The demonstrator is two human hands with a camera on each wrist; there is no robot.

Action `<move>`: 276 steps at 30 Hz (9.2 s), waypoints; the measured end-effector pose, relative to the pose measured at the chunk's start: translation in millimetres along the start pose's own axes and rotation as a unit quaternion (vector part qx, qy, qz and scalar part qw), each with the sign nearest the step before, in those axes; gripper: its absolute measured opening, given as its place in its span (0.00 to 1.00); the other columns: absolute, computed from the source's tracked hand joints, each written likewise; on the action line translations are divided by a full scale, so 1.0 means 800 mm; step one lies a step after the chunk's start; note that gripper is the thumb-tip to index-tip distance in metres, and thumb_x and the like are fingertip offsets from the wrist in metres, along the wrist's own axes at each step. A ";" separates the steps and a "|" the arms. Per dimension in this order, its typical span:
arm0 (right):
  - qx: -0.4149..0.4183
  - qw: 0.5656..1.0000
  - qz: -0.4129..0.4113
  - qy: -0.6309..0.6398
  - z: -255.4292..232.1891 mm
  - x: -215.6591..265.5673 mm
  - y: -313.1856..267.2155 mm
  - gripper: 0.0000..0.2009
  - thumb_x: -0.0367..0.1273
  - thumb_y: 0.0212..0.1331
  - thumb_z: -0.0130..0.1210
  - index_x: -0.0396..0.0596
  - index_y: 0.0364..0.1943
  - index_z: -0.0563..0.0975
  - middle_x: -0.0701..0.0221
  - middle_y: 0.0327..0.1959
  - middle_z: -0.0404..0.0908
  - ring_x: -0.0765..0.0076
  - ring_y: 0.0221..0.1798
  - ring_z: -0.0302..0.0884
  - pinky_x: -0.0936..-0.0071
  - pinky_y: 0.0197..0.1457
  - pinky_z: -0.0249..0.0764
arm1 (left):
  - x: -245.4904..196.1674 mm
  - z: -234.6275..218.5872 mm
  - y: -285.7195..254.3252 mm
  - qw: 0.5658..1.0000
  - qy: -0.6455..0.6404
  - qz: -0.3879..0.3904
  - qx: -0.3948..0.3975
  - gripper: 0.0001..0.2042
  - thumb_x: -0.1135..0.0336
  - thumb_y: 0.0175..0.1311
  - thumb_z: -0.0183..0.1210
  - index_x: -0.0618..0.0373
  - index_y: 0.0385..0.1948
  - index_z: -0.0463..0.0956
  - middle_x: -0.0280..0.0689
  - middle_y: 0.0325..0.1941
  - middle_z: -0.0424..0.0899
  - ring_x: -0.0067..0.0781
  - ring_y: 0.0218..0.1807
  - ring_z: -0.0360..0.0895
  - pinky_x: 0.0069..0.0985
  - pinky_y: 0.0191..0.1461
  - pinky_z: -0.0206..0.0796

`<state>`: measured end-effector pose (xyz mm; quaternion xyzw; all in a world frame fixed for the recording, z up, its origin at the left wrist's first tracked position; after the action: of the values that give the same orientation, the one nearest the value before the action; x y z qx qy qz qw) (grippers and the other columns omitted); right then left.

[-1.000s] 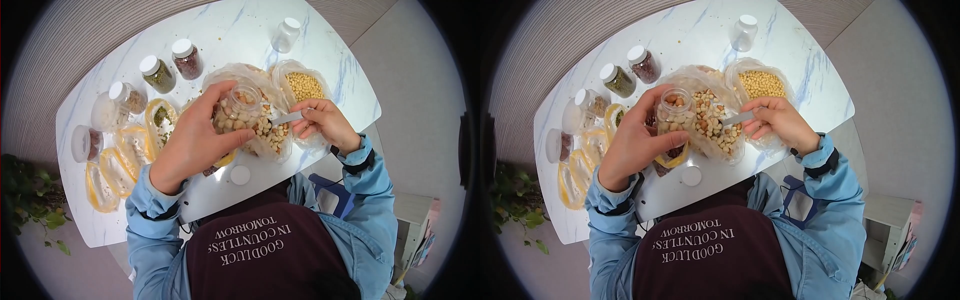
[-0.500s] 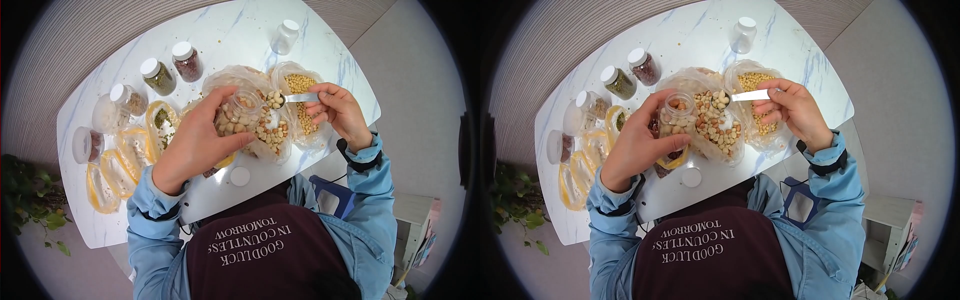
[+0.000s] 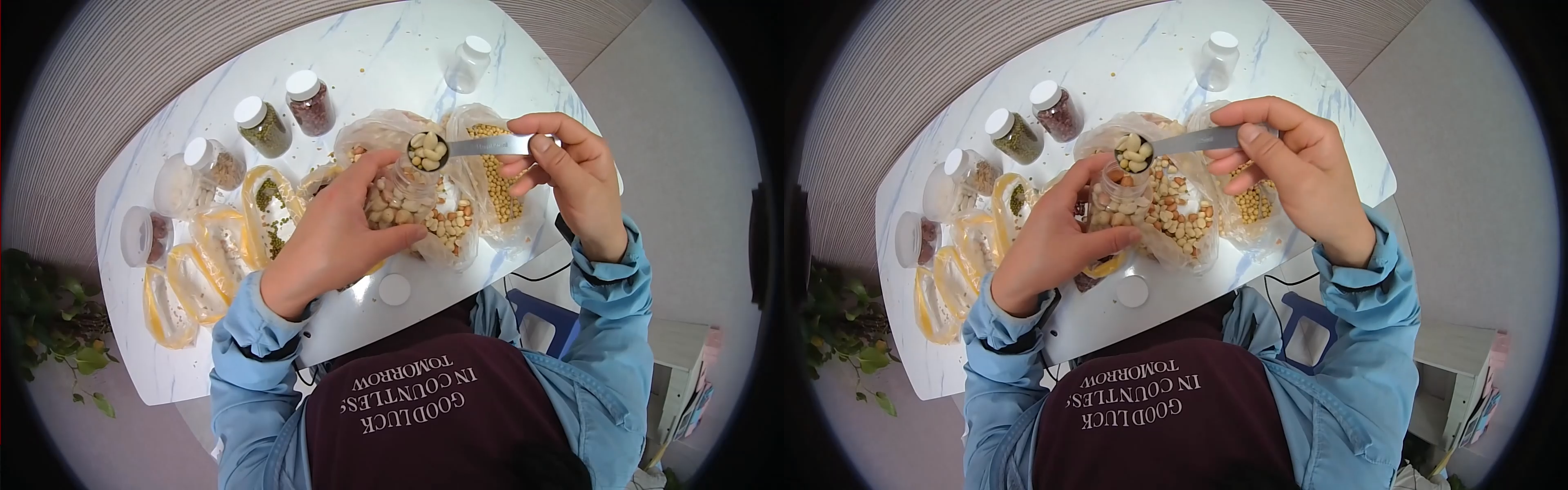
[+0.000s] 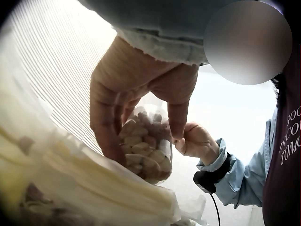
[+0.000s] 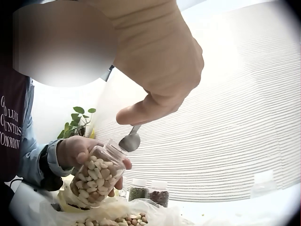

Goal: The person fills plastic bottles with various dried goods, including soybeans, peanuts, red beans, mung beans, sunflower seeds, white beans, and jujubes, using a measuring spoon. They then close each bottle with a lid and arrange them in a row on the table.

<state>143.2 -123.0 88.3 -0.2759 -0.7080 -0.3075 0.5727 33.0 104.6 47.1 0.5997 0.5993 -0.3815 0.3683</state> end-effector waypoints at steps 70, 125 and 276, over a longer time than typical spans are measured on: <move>0.019 0.947 0.285 0.148 -0.017 -0.100 -0.016 0.12 0.27 0.67 0.42 0.37 0.48 0.72 0.56 0.39 0.82 0.73 0.30 0.83 0.83 0.26 0.81 | 0.012 -0.006 0.006 0.994 -0.099 0.039 -0.021 0.34 0.65 0.47 0.70 0.63 0.57 0.63 0.47 0.49 0.78 0.37 0.51 0.77 0.29 0.55 0.68; 0.068 0.975 0.055 -0.204 0.010 -0.081 -0.035 0.09 0.26 0.62 0.47 0.42 0.43 0.77 0.66 0.33 0.82 0.72 0.28 0.81 0.77 0.28 0.74 | 0.018 -0.002 0.005 0.995 -0.090 0.039 -0.035 0.35 0.65 0.46 0.70 0.61 0.58 0.63 0.47 0.49 0.78 0.39 0.50 0.77 0.29 0.53 0.69; -0.124 0.991 0.058 -0.006 -0.009 -0.075 -0.043 0.11 0.28 0.67 0.46 0.37 0.48 0.75 0.63 0.34 0.82 0.76 0.35 0.81 0.83 0.33 0.78 | 0.004 -0.008 0.006 0.967 -0.131 0.111 -0.187 0.32 0.74 0.49 0.67 0.61 0.58 0.61 0.41 0.52 0.73 0.29 0.51 0.75 0.25 0.46 0.77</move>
<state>133.8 -153.2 26.8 -0.3870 -0.6508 -0.3575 0.5467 37.7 111.7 47.4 0.5276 0.5358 -0.2945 0.5898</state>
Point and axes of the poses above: each hand's wrist, its own y-axis towards the middle knuckle, its own z-axis out of the palm, x = y × z, the point moved 1 cm from there along y, towards the middle knuckle
